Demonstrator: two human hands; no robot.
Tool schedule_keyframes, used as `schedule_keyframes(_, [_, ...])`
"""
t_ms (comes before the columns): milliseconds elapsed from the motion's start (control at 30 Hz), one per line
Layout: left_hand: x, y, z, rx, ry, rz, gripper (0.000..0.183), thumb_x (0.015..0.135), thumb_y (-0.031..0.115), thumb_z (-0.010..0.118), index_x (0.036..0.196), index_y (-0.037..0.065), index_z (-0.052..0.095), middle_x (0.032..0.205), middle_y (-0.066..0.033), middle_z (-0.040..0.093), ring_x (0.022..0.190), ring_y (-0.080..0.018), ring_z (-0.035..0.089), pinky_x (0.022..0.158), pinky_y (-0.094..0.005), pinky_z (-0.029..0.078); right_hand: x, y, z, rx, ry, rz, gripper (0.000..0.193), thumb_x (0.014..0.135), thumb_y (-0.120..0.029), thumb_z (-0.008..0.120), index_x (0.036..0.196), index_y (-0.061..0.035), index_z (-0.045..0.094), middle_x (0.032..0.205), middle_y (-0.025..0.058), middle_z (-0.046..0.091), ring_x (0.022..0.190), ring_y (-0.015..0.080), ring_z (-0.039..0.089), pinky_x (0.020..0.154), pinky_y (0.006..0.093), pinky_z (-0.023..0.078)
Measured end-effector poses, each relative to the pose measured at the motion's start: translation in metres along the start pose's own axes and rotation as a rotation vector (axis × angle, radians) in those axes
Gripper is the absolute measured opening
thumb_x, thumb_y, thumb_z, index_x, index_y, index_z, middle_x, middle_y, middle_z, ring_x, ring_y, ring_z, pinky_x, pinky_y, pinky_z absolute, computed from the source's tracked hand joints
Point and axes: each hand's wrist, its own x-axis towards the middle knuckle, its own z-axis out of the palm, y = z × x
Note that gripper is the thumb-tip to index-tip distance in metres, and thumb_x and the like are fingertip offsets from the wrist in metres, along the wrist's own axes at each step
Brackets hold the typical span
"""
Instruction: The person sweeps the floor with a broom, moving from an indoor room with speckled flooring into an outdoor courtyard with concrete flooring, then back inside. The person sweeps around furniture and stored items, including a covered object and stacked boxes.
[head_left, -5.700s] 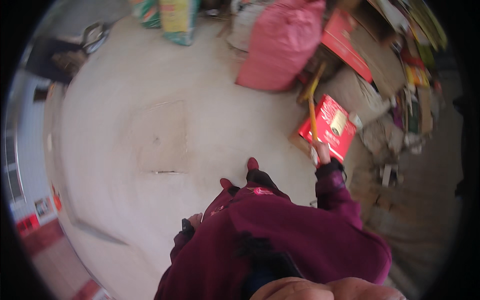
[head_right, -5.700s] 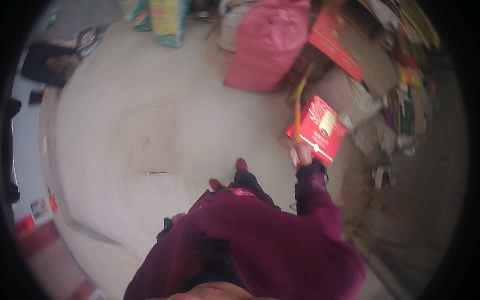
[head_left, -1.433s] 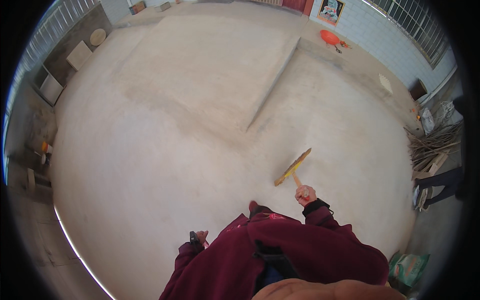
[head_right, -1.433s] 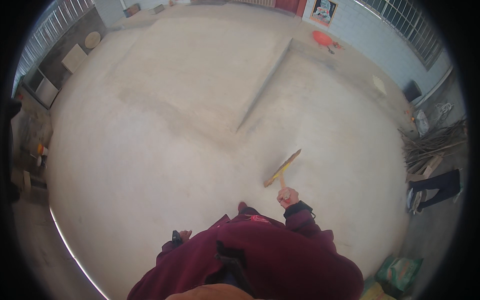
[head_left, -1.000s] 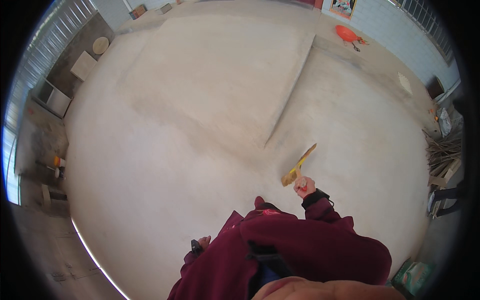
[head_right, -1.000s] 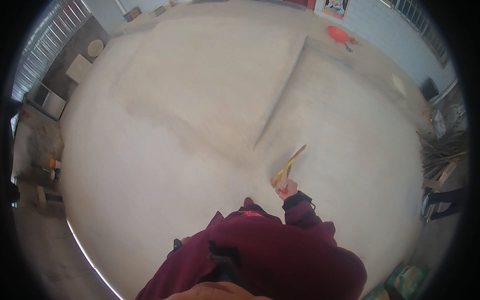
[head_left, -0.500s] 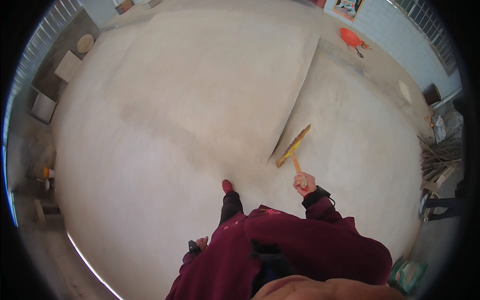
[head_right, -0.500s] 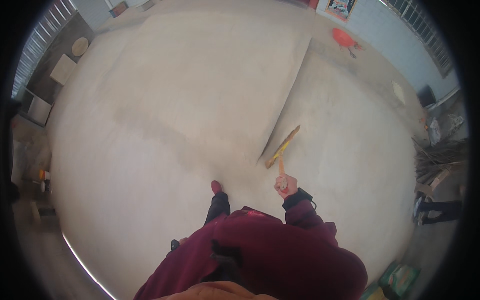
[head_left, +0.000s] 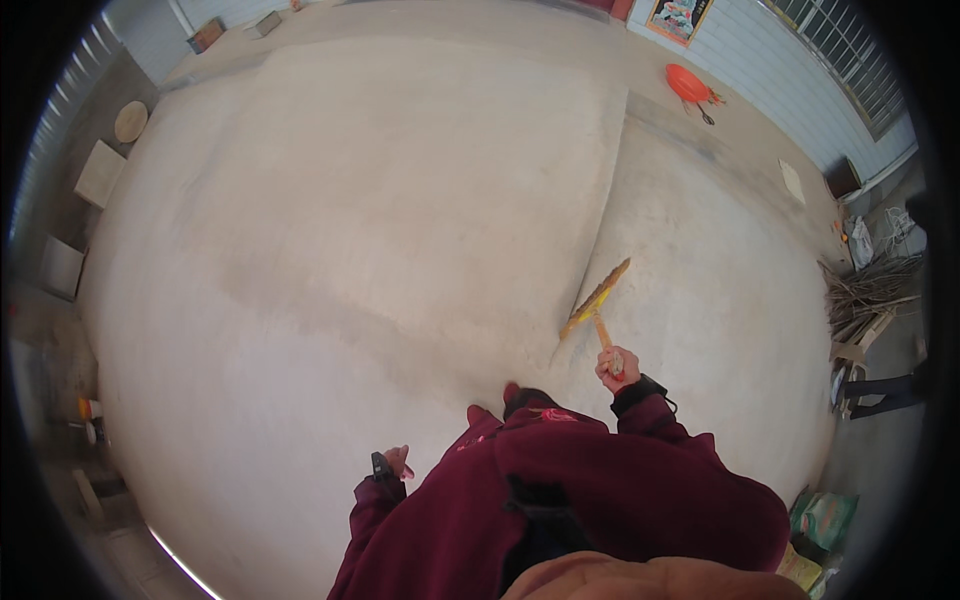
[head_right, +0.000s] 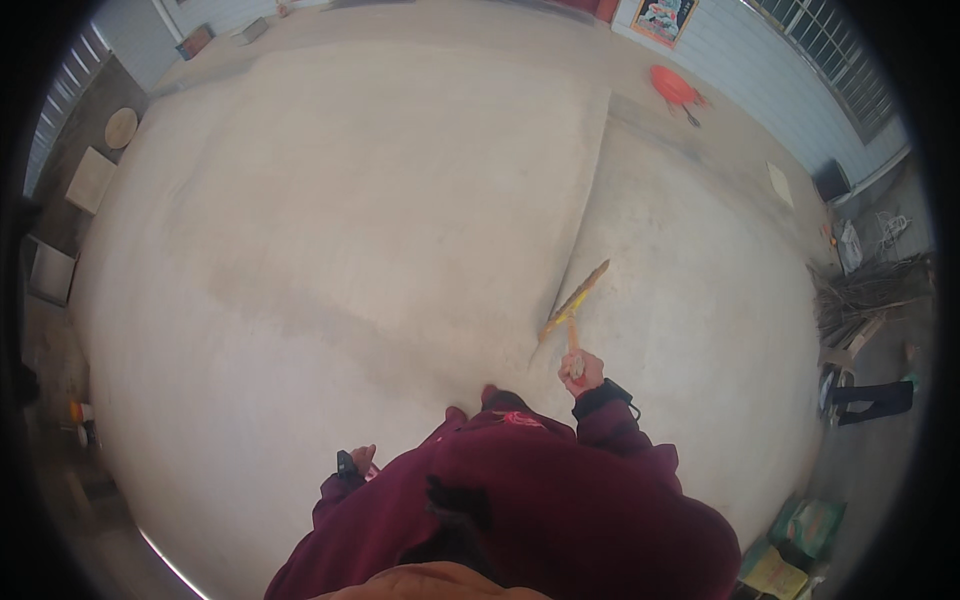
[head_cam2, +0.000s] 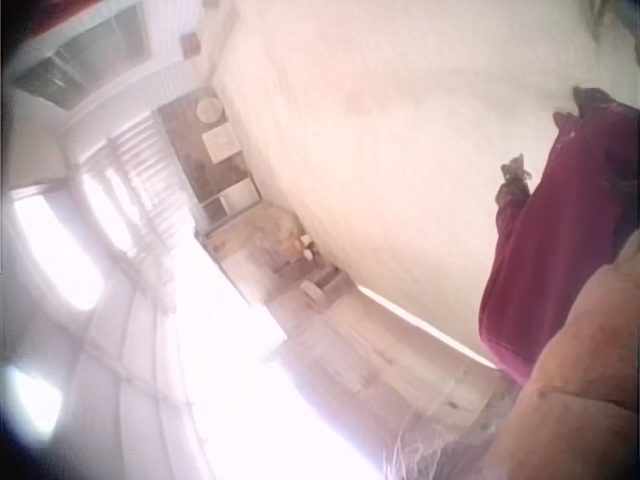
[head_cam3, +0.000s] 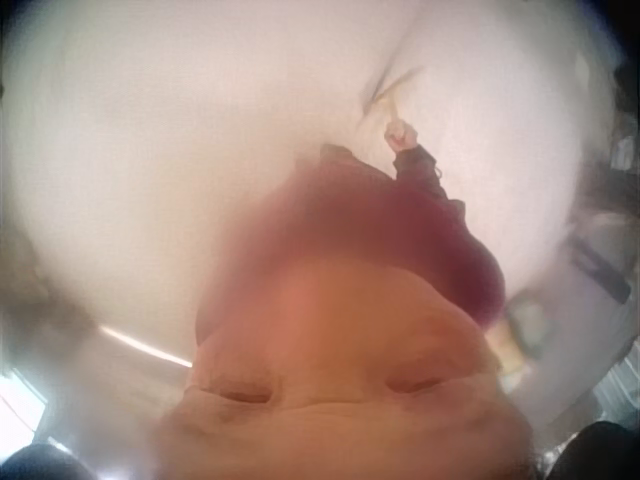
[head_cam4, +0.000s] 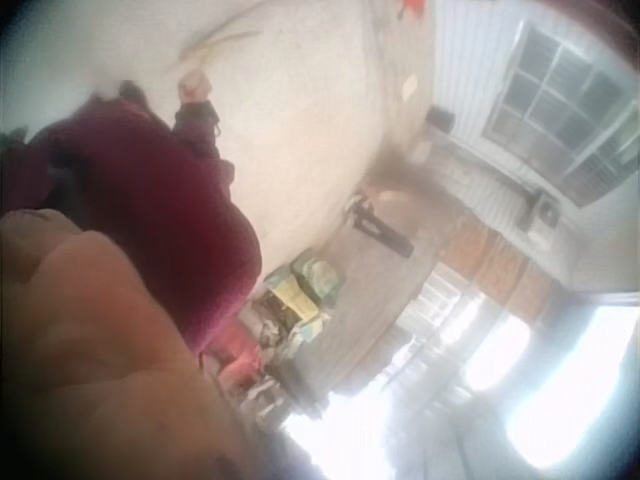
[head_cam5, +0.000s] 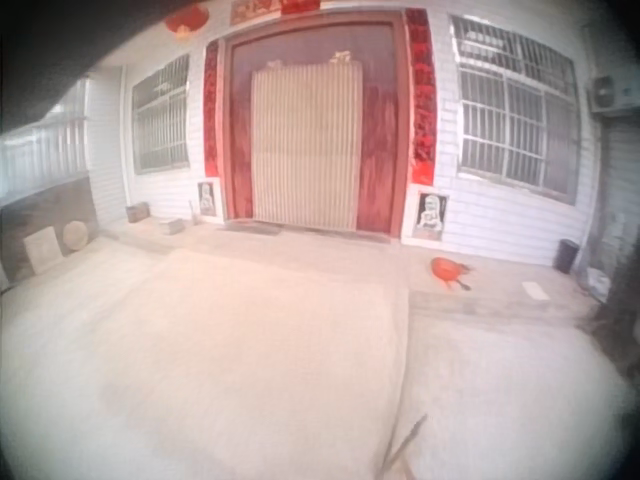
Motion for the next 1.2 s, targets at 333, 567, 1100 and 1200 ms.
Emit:
schedule_keyframes(333, [0.144,0.08,-0.11,-0.079,-0.049,-0.059,0.044,0.086,0.037,0.029,0.101,0.001,0.048,0.06,-0.0117,0.061,0.048,-0.0194,0.056,0.044,-0.0309,0.044,0.145,-0.04,0.055,-0.871,0.139,-0.46,0.008,0.074,-0.009,0.045,0.066,-0.0065,0.045,0.055,0.0003,0.043,0.048,0.0118,0.045,0.046,0.0217,0.039])
schedule_keyframes(567, [0.219,0.218,-0.182,0.183,-0.22,-0.049,0.042,0.086,0.035,0.032,0.099,-0.001,0.05,0.056,-0.013,0.059,0.048,-0.0207,0.058,0.048,-0.0309,0.045,0.238,-0.147,0.117,-0.414,0.155,-0.195,0.012,0.074,-0.013,0.042,0.064,-0.0062,0.044,0.057,0.0025,0.045,0.047,0.0131,0.044,0.048,0.0225,0.039])
schedule_keyframes(1100, [0.366,0.338,-0.398,0.196,-0.187,0.146,0.048,0.086,0.039,0.026,0.093,-0.003,0.047,0.059,-0.013,0.06,0.045,-0.019,0.055,0.045,-0.0288,0.045,0.409,-0.243,0.299,0.373,0.391,-0.112,0.016,0.075,-0.016,0.043,0.061,-0.0105,0.04,0.049,0.0028,0.037,0.044,0.0191,0.039,0.04,0.0305,0.03])
schedule_keyframes(1200, [0.412,0.362,-0.451,0.204,-0.22,0.106,0.047,0.086,0.038,0.027,0.093,-0.003,0.047,0.059,-0.0134,0.061,0.046,-0.0189,0.056,0.045,-0.0287,0.044,0.435,-0.253,0.355,0.17,0.371,-0.274,0.017,0.077,-0.018,0.044,0.062,-0.01,0.039,0.051,0.0031,0.037,0.043,0.0187,0.039,0.04,0.0302,0.03])
